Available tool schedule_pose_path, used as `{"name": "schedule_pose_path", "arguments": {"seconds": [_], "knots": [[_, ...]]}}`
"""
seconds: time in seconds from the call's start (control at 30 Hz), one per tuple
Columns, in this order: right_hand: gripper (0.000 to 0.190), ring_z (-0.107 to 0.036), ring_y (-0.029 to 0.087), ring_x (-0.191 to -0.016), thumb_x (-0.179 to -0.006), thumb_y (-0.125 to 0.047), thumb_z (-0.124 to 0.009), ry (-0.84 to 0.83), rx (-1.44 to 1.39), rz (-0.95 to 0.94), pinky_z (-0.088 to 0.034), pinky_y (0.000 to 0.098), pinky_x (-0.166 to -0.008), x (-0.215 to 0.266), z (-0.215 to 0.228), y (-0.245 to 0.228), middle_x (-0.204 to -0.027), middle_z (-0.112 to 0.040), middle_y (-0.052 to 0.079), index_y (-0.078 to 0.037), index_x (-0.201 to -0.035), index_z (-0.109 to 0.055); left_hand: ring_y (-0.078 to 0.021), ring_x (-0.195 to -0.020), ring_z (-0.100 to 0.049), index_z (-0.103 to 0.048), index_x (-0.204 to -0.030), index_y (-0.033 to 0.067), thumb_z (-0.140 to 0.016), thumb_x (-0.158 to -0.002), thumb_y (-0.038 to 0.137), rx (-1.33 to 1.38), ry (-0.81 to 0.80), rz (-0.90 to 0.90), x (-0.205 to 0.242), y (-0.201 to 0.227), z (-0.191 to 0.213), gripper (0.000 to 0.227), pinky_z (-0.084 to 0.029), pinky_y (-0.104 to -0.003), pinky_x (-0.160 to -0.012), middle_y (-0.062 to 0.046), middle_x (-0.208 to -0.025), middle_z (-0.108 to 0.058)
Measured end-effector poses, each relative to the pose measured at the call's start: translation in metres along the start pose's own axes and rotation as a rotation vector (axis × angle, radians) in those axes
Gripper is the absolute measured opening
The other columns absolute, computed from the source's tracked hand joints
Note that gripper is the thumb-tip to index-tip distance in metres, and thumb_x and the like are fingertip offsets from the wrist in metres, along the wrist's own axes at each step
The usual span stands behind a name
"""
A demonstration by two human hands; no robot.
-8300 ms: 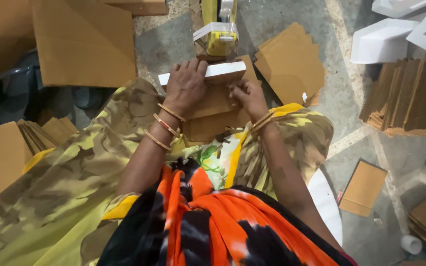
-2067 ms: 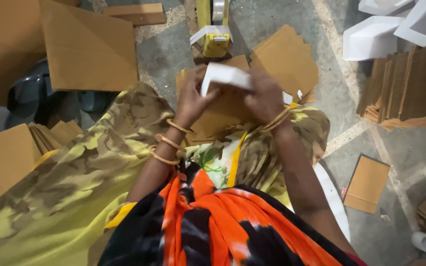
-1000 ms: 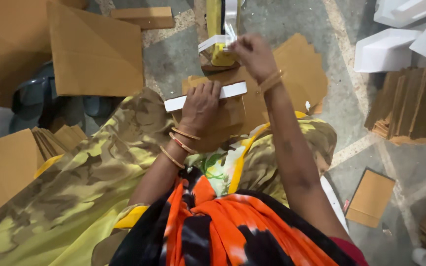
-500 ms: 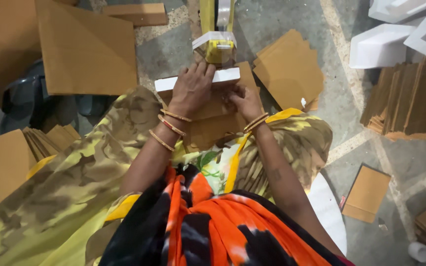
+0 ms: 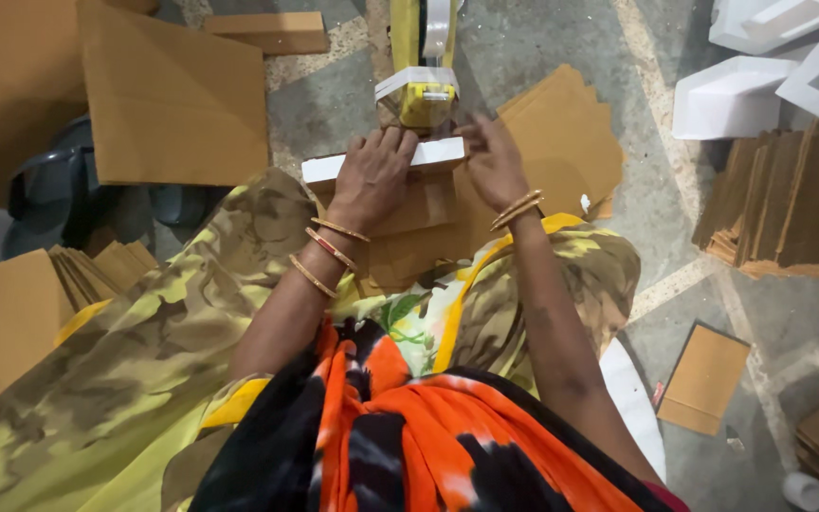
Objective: The person assembles small cardboard boxes by inserting white foam inserts into the box base and then sealing the top flaps with tape from a handheld dispenser. The person repeats this process for multiple boxes.
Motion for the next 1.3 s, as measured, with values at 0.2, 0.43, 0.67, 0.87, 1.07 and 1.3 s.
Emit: {"name": "schedule_pose_path", "arguments": {"seconds": [0.2, 0.43, 0.67, 0.87, 1.07, 1.3], "knots": [[0.063, -0.064, 0.016, -0.122, -0.104, 0.005, -0.060, -0.115, -0.496, -0.084, -0.056, 0.0312, -0.103, -0.026, -0.008, -0.030, -0.139, -0.059, 0.009, 0.001, -0.159, -0.030, -0.0261, -0.098, -0.061, -0.061, -0.115, 0.0098, -0.060, -0.084, 0.013, -0.005, -0.054, 0.018, 0.001, -0.003, -0.011, 0.031, -0.045, -0.041, -0.080, -0.008, -0.103, -0.061], [0.072, -0.069, 0.021, -0.119, -0.097, 0.013, -0.061, -0.060, -0.575, -0.095, -0.065, 0.0356, -0.094, -0.053, -0.025, -0.036, -0.142, -0.061, 0.014, -0.003, -0.161, -0.033, -0.0255, -0.099, -0.061, -0.059, -0.123, 0.0076, -0.062, -0.083, 0.021, 0.034, 0.002, 0.019, -0.003, 0.000, -0.010, 0.043, -0.046, -0.040, -0.081, -0.008, -0.107, -0.063], [0.087, -0.062, 0.026, -0.119, -0.089, 0.010, -0.065, -0.097, -0.530, -0.235, -0.059, 0.0353, -0.096, -0.014, -0.030, -0.015, -0.156, -0.042, 0.016, -0.008, -0.162, -0.022, -0.0228, -0.102, -0.061, -0.059, -0.131, 0.0097, -0.059, -0.094, 0.019, -0.027, 0.000, -0.049, 0.031, 0.011, -0.004, 0.038, -0.046, -0.037, -0.089, -0.005, -0.108, -0.062], [0.095, -0.050, 0.023, -0.137, -0.085, 0.004, -0.068, -0.252, -0.493, -0.421, -0.047, 0.0340, -0.110, 0.044, -0.022, 0.041, -0.160, -0.037, 0.020, -0.010, -0.165, -0.019, -0.0214, -0.103, -0.060, -0.060, -0.123, 0.0106, -0.057, -0.092, 0.023, 0.003, 0.045, -0.254, 0.059, 0.052, 0.011, 0.034, -0.045, -0.037, -0.095, -0.005, -0.110, -0.063], [0.065, -0.063, 0.023, -0.122, -0.084, -0.008, -0.072, -0.017, -0.278, -0.449, -0.054, 0.0331, -0.101, 0.037, -0.010, 0.059, -0.137, -0.060, 0.016, -0.006, -0.146, -0.053, -0.0221, -0.103, -0.062, -0.061, -0.123, 0.0119, -0.058, -0.092, 0.020, 0.061, 0.000, -0.194, 0.048, 0.052, 0.022, 0.032, -0.045, -0.037, -0.093, -0.004, -0.109, -0.063], [0.057, -0.062, 0.022, -0.120, -0.084, -0.011, -0.087, -0.052, -0.027, 0.145, -0.052, 0.0361, -0.103, 0.074, 0.000, -0.030, -0.129, -0.063, 0.013, -0.003, -0.134, -0.061, -0.0255, -0.097, -0.061, -0.061, -0.113, 0.0096, -0.065, -0.089, 0.029, 0.140, -0.057, -0.134, 0.031, 0.046, 0.010, 0.031, -0.044, -0.040, -0.085, -0.007, -0.099, -0.062]]}}
Point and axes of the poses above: each hand's wrist, its own x-axis away from the middle knuckle, its own z-axis out of the back of the hand, y = z × x, the point moved 6 cm from there along -x, towards the middle knuckle
